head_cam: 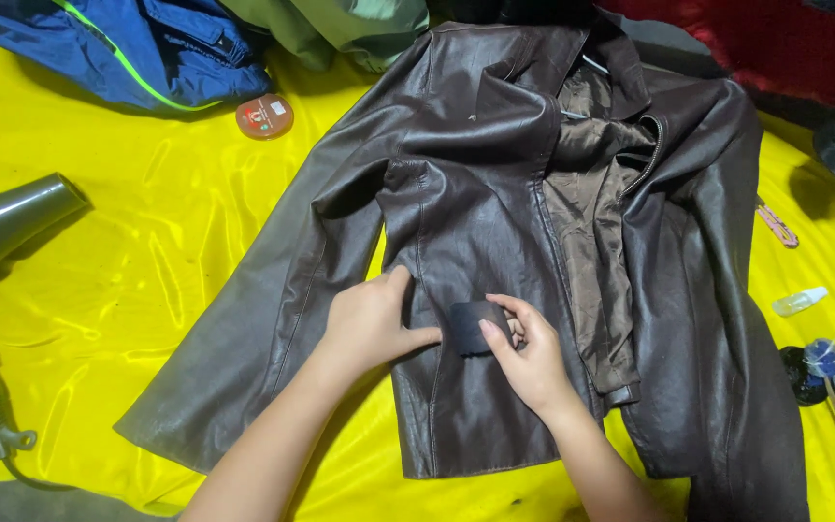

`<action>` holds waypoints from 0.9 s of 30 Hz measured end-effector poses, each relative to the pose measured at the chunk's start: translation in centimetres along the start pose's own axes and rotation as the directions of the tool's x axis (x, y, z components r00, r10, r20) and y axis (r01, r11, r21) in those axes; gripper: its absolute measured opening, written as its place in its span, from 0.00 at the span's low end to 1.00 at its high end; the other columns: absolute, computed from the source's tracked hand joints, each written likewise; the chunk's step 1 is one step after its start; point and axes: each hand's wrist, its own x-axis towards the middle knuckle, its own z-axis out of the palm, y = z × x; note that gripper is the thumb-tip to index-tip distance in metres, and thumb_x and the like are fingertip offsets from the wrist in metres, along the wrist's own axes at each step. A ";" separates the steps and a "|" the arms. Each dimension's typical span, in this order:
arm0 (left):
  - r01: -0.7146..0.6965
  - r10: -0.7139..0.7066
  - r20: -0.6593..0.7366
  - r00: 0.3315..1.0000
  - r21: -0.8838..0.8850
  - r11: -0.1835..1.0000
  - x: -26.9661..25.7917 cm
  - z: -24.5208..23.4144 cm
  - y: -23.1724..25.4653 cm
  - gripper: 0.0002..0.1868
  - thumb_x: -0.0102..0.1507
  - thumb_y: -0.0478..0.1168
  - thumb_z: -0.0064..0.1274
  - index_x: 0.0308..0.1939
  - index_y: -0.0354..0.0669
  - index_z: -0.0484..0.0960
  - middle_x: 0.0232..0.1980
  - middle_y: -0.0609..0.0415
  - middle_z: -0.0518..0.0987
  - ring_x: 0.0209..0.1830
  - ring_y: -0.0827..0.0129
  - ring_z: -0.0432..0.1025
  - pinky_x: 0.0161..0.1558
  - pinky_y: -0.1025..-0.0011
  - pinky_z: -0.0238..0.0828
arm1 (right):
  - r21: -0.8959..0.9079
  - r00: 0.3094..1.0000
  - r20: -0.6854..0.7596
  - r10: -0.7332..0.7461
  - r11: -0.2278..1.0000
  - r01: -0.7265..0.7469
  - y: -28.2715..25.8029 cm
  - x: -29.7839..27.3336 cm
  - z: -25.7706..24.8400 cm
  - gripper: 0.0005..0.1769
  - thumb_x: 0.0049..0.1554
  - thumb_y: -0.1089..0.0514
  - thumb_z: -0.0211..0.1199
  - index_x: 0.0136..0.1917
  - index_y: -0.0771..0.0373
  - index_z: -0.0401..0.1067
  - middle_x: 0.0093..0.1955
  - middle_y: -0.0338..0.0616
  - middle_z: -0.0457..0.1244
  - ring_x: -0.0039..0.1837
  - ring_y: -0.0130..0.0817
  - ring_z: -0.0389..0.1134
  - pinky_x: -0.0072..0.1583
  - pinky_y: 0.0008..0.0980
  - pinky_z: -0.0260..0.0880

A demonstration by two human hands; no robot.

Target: The person cleans a brown leather jacket laid on a yellow surface. They apply a liquid with a brush, rub the surface with a small white block, wipe with a dark sponge, and dry the area with a hairdryer. The process is repeated on the same section of the jacket.

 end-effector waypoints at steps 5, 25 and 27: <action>-0.012 0.014 0.009 1.000 -0.224 0.975 0.1 4.1 -0.7 0.17 0.58 0.51 0.65 0.38 0.42 0.81 0.34 0.43 0.84 0.39 0.47 0.81 0.40 0.60 0.78 | 0.083 0.999 -0.017 0.034 0.996 -0.032 0.6 -0.4 -1.0 0.21 0.60 0.61 0.64 0.66 0.66 0.72 0.44 0.46 0.67 0.38 0.24 0.68 0.39 0.23 0.70; 0.509 0.042 0.508 0.861 -0.859 -0.050 4.1 11.2 -6.5 0.34 0.71 0.60 0.40 0.73 0.42 0.65 0.66 0.43 0.77 0.57 0.52 0.79 0.54 0.51 0.77 | -0.281 0.938 0.142 -0.317 0.895 0.346 -5.0 1.4 3.6 0.11 0.53 0.61 0.72 0.52 0.60 0.81 0.38 0.42 0.69 0.42 0.40 0.74 0.42 0.34 0.77; 0.490 0.004 0.491 0.871 -0.868 -0.081 3.3 8.8 -4.7 0.31 0.71 0.57 0.42 0.71 0.39 0.66 0.65 0.39 0.78 0.55 0.51 0.80 0.53 0.51 0.77 | -0.258 0.945 0.123 -0.302 0.910 0.325 -6.0 2.1 3.0 0.09 0.55 0.59 0.71 0.50 0.61 0.81 0.38 0.45 0.71 0.42 0.43 0.75 0.42 0.35 0.77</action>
